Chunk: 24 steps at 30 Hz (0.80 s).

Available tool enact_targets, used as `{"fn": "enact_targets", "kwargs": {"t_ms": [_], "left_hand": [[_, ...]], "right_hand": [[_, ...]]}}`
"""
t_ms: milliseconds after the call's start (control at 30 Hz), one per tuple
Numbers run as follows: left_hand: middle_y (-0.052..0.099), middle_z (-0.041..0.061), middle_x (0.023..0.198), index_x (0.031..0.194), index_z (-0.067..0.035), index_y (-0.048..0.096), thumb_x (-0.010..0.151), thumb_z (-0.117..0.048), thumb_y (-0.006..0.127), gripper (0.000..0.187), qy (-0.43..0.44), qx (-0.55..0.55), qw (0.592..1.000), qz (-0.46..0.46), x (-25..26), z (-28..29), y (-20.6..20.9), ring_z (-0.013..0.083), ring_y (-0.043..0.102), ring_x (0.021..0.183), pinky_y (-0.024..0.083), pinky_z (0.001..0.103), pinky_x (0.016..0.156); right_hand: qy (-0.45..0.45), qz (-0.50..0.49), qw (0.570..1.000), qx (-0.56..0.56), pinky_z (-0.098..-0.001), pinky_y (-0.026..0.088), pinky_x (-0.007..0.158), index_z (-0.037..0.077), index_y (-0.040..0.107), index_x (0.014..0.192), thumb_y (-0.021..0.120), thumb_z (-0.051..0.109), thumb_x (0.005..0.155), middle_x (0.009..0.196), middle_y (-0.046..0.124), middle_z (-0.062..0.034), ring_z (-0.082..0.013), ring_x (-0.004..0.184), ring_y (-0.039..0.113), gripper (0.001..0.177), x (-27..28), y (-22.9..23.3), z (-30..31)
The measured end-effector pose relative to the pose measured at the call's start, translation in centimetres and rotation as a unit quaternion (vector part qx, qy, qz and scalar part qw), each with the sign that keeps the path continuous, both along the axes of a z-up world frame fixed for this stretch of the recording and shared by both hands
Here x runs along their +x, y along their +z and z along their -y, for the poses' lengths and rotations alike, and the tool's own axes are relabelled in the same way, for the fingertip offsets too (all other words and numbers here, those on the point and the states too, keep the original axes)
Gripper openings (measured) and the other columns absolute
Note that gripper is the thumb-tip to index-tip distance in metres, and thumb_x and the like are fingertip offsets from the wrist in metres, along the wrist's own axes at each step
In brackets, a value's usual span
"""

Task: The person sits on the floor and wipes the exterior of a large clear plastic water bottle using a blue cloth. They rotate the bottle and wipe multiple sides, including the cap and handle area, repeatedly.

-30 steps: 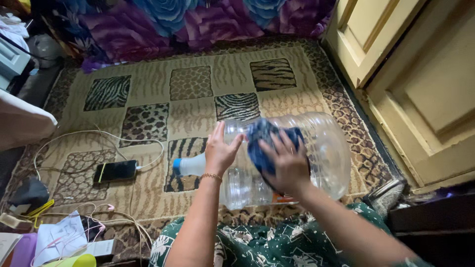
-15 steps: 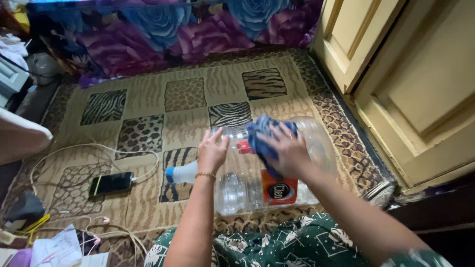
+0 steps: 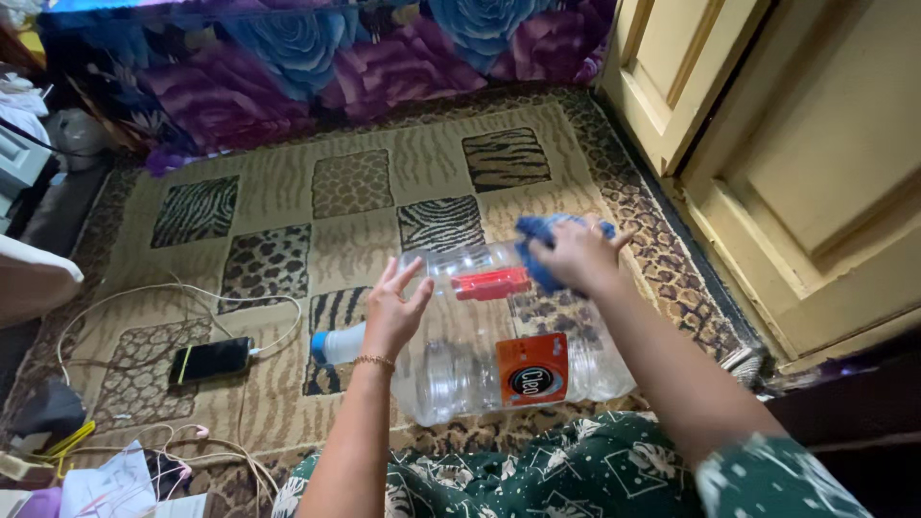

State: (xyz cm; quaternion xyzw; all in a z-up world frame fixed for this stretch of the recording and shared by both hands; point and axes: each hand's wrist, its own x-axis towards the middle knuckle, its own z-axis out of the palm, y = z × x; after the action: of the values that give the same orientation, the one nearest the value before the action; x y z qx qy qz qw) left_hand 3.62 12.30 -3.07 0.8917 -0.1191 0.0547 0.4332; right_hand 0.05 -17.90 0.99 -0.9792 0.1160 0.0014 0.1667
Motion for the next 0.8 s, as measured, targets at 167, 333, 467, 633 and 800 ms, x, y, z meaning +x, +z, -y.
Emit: {"fn": "enact_targets", "kwargs": {"t_ms": [167, 333, 467, 633, 800], "left_hand": [[0.033, 0.019, 0.167, 0.145, -0.030, 0.061, 0.093, -0.042, 0.065, 0.054, 0.065, 0.212, 0.973, 0.069, -3.2, 2.3, 1.8, 0.0428, 0.030, 0.149, 0.016, 0.069, 0.113], [0.039, 0.012, 0.163, 0.142, -0.028, 0.057, 0.097, -0.059, 0.054, 0.055, -0.021, 0.229, 0.947, 0.224, -8.8, 8.2, -0.2, 0.0464, 0.024, 0.153, 0.002, 0.074, 0.118], [0.043, 0.013, 0.157, 0.148, -0.030, 0.054, 0.096, -0.060, 0.044, 0.060, 0.025, 0.241, 0.942, 0.231, -9.8, 9.8, -1.4, 0.0487, 0.025, 0.148, 0.000, 0.081, 0.109], [0.049, 0.009, 0.154, 0.147, -0.033, 0.052, 0.096, -0.061, 0.044, 0.059, 0.026, 0.266, 0.946, 0.184, -7.0, 10.4, -1.9, 0.0478, 0.032, 0.146, 0.001, 0.082, 0.110], [0.051, 0.006, 0.153, 0.145, -0.034, 0.053, 0.091, -0.056, 0.047, 0.059, 0.010, 0.289, 0.943, 0.162, -3.7, 11.4, -0.9, 0.0478, 0.037, 0.142, 0.005, 0.083, 0.108]], "right_hand": [[-0.152, -0.128, 0.980, 0.010, -0.0713, 0.044, 0.093, 0.013, 0.071, 0.128, 0.055, 0.064, 0.085, 0.132, 0.068, -0.0153, -0.0373, 0.122, 0.065, 0.069, 3.9, 1.0, 0.4], [-0.144, -0.129, 0.981, 0.021, -0.0716, 0.045, 0.094, 0.014, 0.070, 0.129, 0.054, 0.054, 0.085, 0.135, 0.067, -0.0138, -0.0342, 0.123, 0.063, 0.062, 3.8, -0.8, -1.3], [-0.011, -0.027, 1.000, -0.001, -0.0554, 0.052, 0.102, 0.010, 0.074, 0.127, 0.052, 0.056, 0.094, 0.129, 0.072, -0.0227, -0.0391, 0.119, 0.069, 0.060, 2.8, -1.5, -0.8], [0.077, 0.120, 0.989, -0.035, -0.0659, 0.035, 0.106, 0.009, 0.062, 0.136, 0.053, 0.045, 0.094, 0.144, 0.059, -0.0128, -0.0339, 0.138, 0.047, 0.056, -5.5, -3.4, -0.1], [0.169, 0.297, 0.928, -0.148, -0.0652, 0.019, 0.118, 0.010, 0.065, 0.132, 0.066, 0.037, 0.083, 0.144, 0.058, -0.0128, -0.0357, 0.146, 0.039, 0.056, -17.7, -6.4, -1.3]]}}
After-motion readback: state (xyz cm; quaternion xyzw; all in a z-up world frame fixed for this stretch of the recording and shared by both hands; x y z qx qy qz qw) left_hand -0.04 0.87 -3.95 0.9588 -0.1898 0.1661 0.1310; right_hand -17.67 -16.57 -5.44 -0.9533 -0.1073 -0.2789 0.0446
